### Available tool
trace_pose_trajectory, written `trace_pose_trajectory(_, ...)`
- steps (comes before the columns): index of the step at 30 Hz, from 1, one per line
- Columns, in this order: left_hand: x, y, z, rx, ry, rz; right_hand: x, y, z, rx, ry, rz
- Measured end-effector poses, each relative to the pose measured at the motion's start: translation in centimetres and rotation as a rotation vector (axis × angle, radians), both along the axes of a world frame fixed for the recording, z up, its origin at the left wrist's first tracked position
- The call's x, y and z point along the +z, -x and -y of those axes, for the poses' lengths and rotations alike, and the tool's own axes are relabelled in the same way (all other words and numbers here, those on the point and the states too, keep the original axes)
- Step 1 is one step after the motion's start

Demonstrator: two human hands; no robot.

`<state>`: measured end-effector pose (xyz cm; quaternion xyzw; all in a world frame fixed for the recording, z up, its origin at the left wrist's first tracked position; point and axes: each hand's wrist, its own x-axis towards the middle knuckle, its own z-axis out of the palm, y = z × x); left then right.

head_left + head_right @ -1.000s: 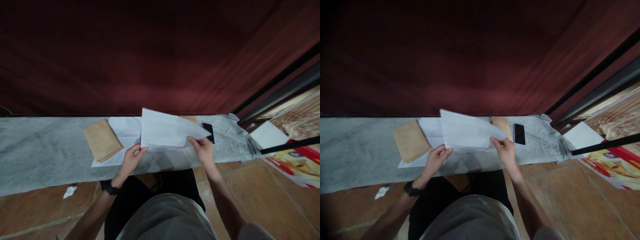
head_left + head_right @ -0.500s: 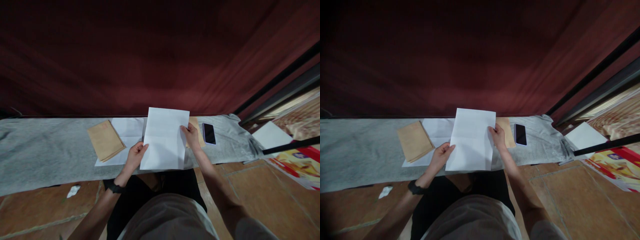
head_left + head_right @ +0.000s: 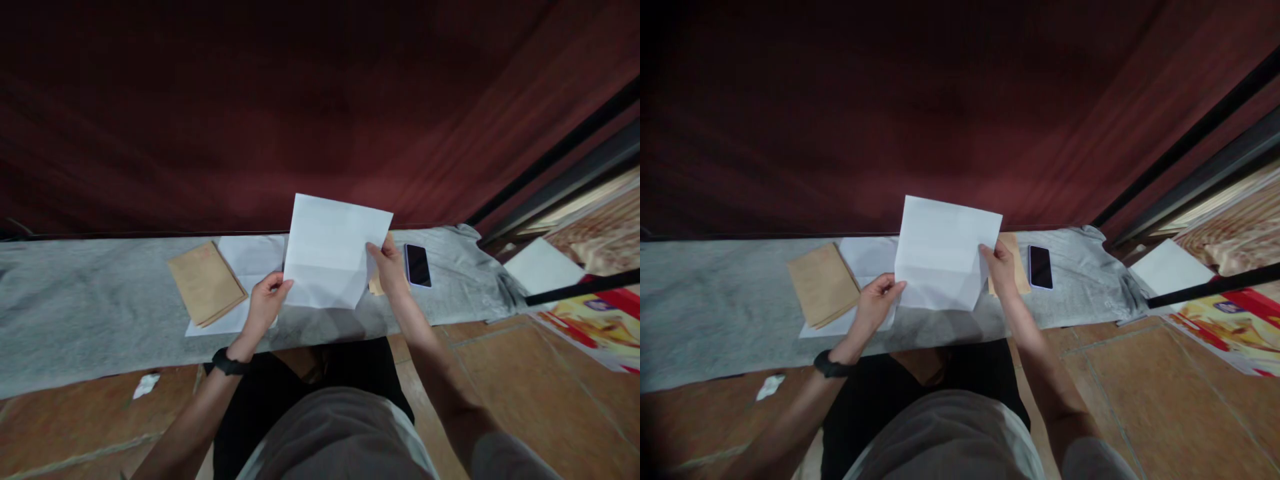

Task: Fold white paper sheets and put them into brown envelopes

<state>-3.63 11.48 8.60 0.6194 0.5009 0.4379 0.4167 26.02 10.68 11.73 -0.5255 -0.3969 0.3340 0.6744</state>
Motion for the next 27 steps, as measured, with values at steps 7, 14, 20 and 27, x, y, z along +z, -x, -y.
trace_pose_trajectory(7,-0.2,0.3,-4.0,0.069,-0.413,-0.081,1.4,-0.3,2.2,0.098,-0.035,0.04)
trace_pose_trajectory(14,-6.0,2.3,-1.2,-0.281,-0.27,-0.401,-4.6,-1.1,7.9,0.473,0.164,0.336)
trace_pose_trajectory(20,-6.1,4.2,5.1,-0.647,-0.29,-0.582,-9.5,-1.0,12.3,0.555,0.133,0.78)
trace_pose_trajectory(27,-4.4,4.4,5.0,-0.744,-0.372,-0.682,-10.2,-1.0,12.5,0.588,0.066,0.882)
